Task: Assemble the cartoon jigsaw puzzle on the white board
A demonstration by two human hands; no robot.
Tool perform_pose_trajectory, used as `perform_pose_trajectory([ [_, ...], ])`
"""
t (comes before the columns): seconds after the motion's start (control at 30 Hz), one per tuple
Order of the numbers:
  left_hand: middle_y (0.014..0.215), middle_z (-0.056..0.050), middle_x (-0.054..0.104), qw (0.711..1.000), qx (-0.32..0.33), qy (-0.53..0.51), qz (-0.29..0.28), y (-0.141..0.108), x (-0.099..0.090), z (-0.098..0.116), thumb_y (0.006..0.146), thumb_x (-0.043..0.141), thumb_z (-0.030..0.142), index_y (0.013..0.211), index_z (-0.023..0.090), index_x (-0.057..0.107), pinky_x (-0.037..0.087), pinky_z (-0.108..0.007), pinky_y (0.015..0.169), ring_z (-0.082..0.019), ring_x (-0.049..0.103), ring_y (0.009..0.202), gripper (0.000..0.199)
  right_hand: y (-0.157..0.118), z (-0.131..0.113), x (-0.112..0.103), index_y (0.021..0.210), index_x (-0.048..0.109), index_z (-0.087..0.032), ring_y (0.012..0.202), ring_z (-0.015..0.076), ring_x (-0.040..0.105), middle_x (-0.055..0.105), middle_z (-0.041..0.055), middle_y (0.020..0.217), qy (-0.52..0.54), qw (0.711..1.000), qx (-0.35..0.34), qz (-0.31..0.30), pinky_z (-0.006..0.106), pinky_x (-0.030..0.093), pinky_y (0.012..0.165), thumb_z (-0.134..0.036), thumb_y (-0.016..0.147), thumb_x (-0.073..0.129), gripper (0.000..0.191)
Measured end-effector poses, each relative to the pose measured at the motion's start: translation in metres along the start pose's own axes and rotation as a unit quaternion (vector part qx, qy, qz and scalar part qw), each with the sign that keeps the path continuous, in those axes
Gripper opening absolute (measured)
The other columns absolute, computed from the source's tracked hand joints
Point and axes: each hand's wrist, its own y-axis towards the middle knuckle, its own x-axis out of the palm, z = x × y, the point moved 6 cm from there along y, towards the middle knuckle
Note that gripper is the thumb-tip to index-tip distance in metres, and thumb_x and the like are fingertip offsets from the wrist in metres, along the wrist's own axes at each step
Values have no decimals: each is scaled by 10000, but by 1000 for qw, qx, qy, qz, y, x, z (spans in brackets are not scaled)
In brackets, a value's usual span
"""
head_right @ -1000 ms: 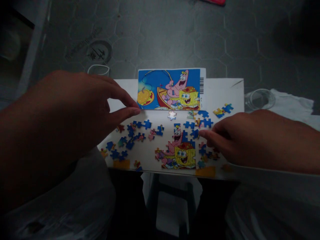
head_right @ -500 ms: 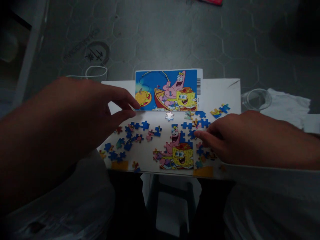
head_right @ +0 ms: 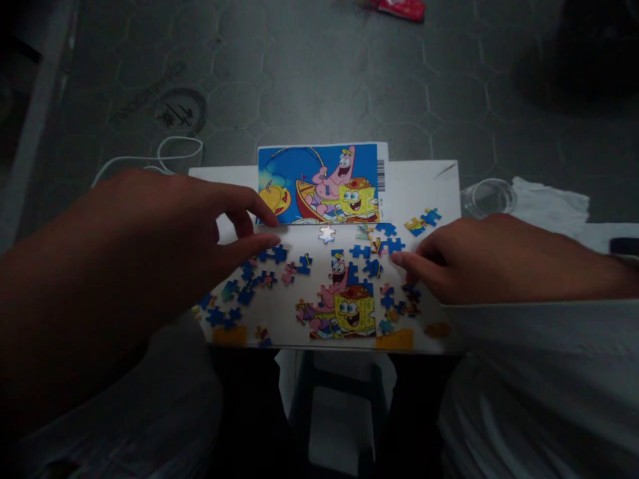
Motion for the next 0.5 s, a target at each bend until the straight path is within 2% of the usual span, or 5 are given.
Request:
perform_pose_trajectory([
  [0.1, 1008, -91, 826, 1000, 19, -19, 2, -1, 0, 3, 1079, 506, 465, 1274, 300, 848, 591, -486, 1013, -337, 796, 1046, 427, 1, 3, 2, 1044, 901, -343, 838, 344, 781, 879, 127, 1119, 9, 1000, 5, 7, 512, 569, 789, -824, 1005, 405, 692],
  [0.23, 907, -76, 799, 1000, 4, -9, 16, 1, 0, -2, 1048, 518, 490, 1158, 348, 869, 608, -514, 950, -336, 788, 920, 394, 5, 11, 5, 1032, 902, -346, 851, 370, 792, 883, 134, 1096, 19, 1000, 0, 22, 529, 569, 784, -874, 950, 394, 737],
  [0.43, 882, -49, 820, 1000, -6, -3, 18, 2, 0, -8, 1036, 505, 515, 1183, 371, 863, 613, -465, 941, -309, 775, 885, 414, 7, 22, 4, 984, 896, -338, 811, 341, 780, 870, 110, 960, 31, 999, 17, 32, 500, 554, 777, -854, 920, 450, 685],
  [0.5, 849, -51, 815, 1000, -13, -8, 13, 1, -1, -8, 1029, 507, 531, 1148, 365, 871, 609, -459, 931, -309, 772, 858, 417, 3, 22, 1, 986, 895, -335, 812, 337, 777, 869, 112, 975, 30, 998, 18, 48, 492, 545, 761, -828, 931, 469, 654],
])
